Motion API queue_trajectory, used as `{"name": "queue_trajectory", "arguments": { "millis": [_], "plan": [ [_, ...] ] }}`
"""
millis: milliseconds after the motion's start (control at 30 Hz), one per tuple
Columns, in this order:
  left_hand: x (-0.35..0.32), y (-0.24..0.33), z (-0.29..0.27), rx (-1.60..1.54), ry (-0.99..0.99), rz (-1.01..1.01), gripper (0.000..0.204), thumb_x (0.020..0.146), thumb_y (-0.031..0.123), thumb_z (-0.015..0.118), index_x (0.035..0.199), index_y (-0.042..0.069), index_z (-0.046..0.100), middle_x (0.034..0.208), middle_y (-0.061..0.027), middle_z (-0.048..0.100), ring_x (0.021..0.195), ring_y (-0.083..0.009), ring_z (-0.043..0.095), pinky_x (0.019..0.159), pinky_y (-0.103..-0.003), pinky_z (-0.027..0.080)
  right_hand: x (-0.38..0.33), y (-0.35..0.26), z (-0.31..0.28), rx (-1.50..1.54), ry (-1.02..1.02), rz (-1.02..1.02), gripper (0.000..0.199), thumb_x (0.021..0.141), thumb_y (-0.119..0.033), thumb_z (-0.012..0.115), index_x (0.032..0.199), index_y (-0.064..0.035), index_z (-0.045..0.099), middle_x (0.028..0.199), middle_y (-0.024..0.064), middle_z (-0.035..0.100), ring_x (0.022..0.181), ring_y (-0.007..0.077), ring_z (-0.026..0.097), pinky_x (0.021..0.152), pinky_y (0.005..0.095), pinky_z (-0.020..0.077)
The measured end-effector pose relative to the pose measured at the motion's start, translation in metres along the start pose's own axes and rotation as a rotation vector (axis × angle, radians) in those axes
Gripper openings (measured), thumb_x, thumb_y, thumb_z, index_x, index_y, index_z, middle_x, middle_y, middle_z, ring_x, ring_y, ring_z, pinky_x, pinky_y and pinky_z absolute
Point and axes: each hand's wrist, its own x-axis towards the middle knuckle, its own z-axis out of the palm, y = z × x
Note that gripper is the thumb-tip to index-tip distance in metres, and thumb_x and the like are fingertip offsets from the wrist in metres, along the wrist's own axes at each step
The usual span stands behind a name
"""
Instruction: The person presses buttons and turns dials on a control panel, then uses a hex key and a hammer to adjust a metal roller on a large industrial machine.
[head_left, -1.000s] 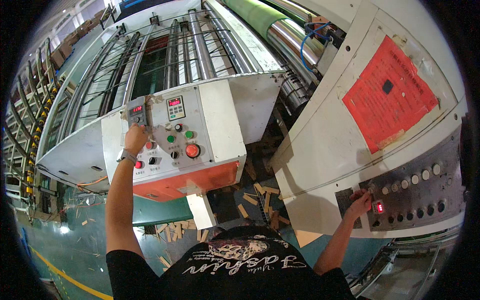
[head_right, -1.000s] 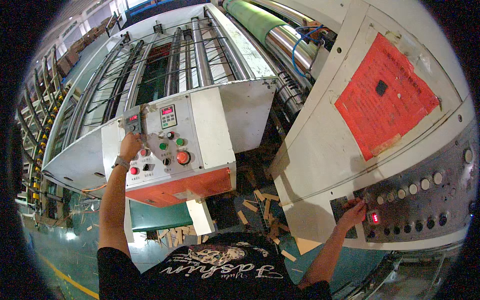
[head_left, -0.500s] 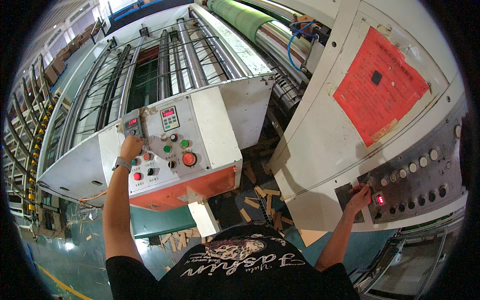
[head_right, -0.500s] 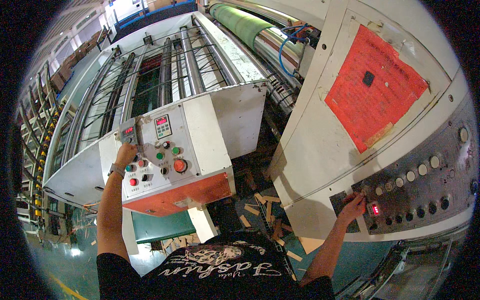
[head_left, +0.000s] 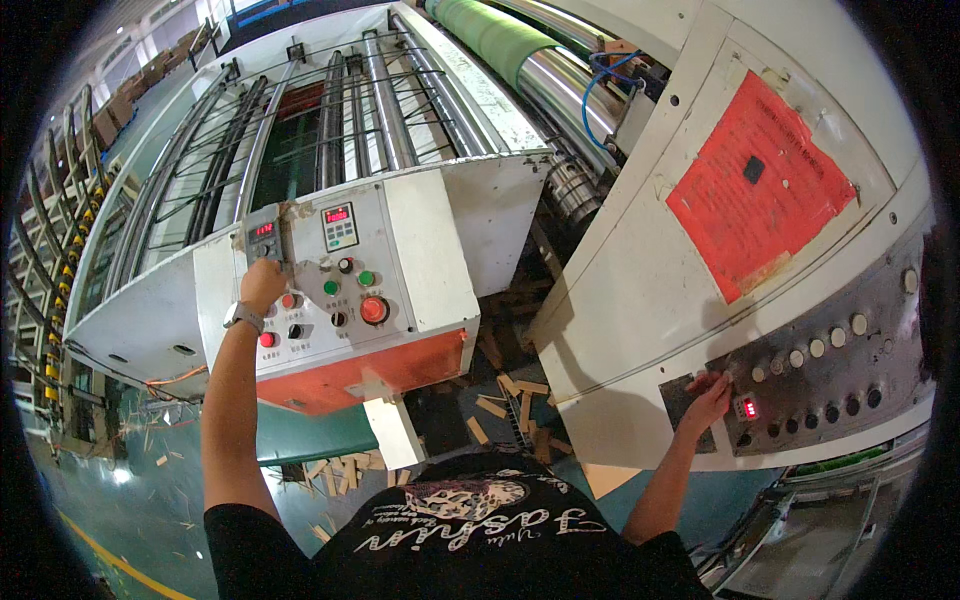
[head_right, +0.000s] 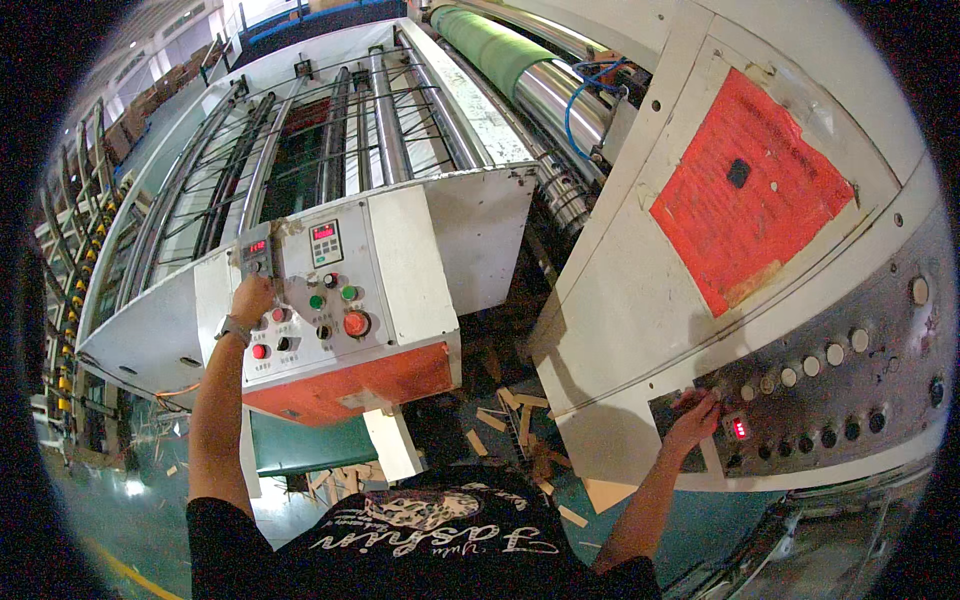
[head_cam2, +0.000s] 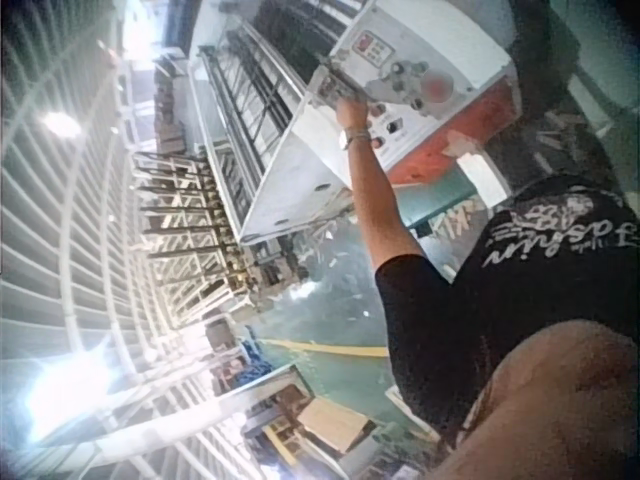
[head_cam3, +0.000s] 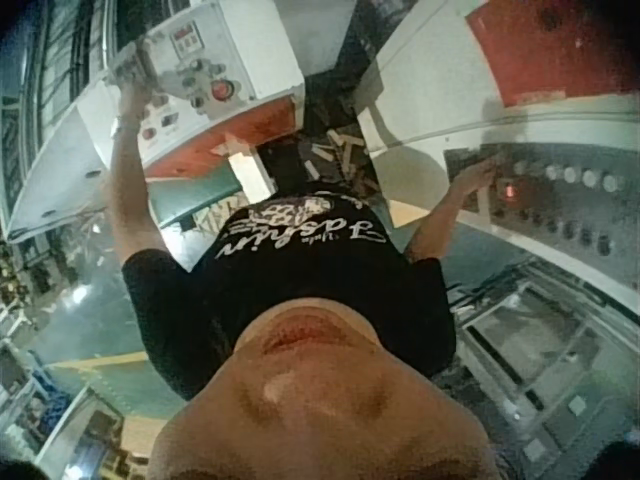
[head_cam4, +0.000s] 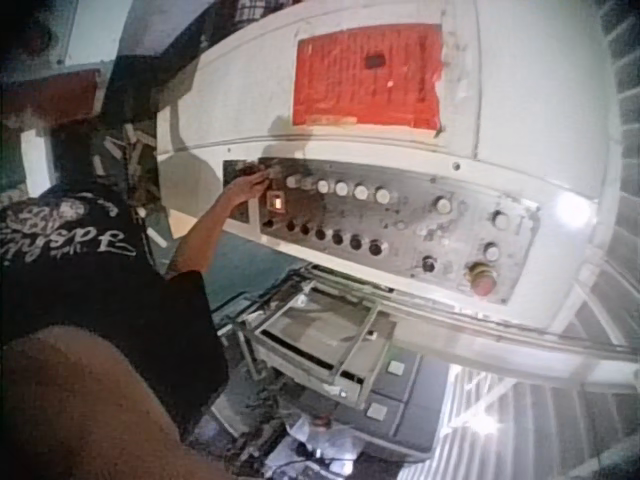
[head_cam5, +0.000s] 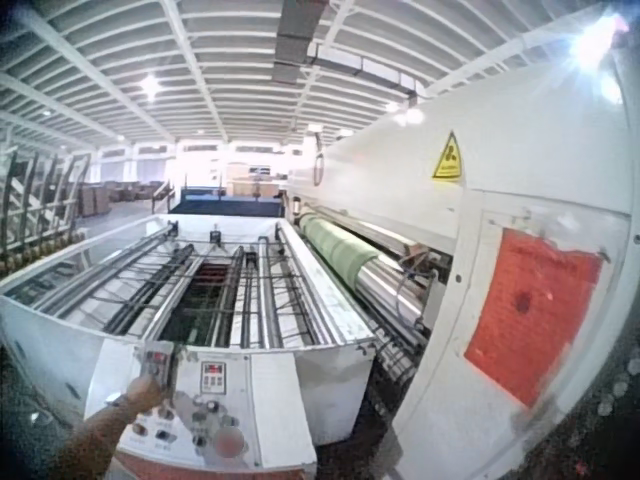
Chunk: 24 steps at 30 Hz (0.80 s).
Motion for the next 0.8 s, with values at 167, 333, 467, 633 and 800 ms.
{"name": "queue_trajectory", "arguments": {
  "millis": [167, 333, 467, 633, 800],
  "plan": [
    [-0.009, 0.014, -0.013, -0.057, 0.029, 0.000, 0.028, 0.077, 0.024, 0.051, 0.076, -0.002, 0.061, 0.076, -0.0243, 0.060, 0.075, -0.0415, 0.059, 0.068, -0.048, 0.047, -0.002, -0.003, 0.000, -0.132, 0.063, -0.013, 0.039, 0.096, -0.030, 0.039, 0.083, 0.0033, 0.055, 0.063, 0.0085, 0.055, 0.049, 0.0157, 0.048, 0.048, 0.0297, 0.0407],
    [-0.011, 0.014, -0.016, -0.094, 0.058, 0.004, 0.033, 0.080, 0.027, 0.050, 0.075, -0.004, 0.060, 0.068, -0.0259, 0.058, 0.069, -0.0423, 0.059, 0.062, -0.048, 0.047, 0.012, 0.019, -0.014, -0.373, 0.099, -0.220, 0.041, 0.096, -0.030, 0.040, 0.082, 0.0049, 0.056, 0.060, 0.0085, 0.054, 0.046, 0.0165, 0.046, 0.044, 0.0316, 0.0402],
    [-0.013, 0.012, -0.023, -0.079, -0.015, -0.161, 0.027, 0.075, 0.025, 0.053, 0.075, 0.001, 0.064, 0.079, -0.0224, 0.062, 0.077, -0.0381, 0.061, 0.069, -0.045, 0.048, -0.003, -0.010, 0.007, -0.148, 0.082, 0.005, 0.040, 0.095, -0.030, 0.042, 0.080, 0.0046, 0.056, 0.056, 0.0073, 0.052, 0.044, 0.0152, 0.044, 0.042, 0.0306, 0.0389],
    [0.000, -0.015, -0.003, 0.006, -0.025, -0.023, 0.028, 0.077, 0.026, 0.052, 0.077, 0.001, 0.064, 0.079, -0.0228, 0.062, 0.076, -0.0384, 0.061, 0.069, -0.045, 0.048, 0.000, -0.011, 0.001, -0.169, 0.057, -0.007, 0.041, 0.095, -0.031, 0.042, 0.079, 0.0043, 0.057, 0.055, 0.0058, 0.051, 0.043, 0.0142, 0.044, 0.042, 0.0294, 0.0379],
    [-0.016, 0.027, -0.028, -0.093, -0.007, -0.132, 0.027, 0.077, 0.026, 0.052, 0.078, 0.003, 0.065, 0.079, -0.0212, 0.063, 0.077, -0.0375, 0.061, 0.068, -0.045, 0.048, 0.000, -0.017, -0.002, -0.167, 0.090, 0.018, 0.042, 0.095, -0.031, 0.042, 0.079, 0.0042, 0.057, 0.055, 0.0057, 0.051, 0.043, 0.0140, 0.043, 0.042, 0.0285, 0.0378]
  ]
}}
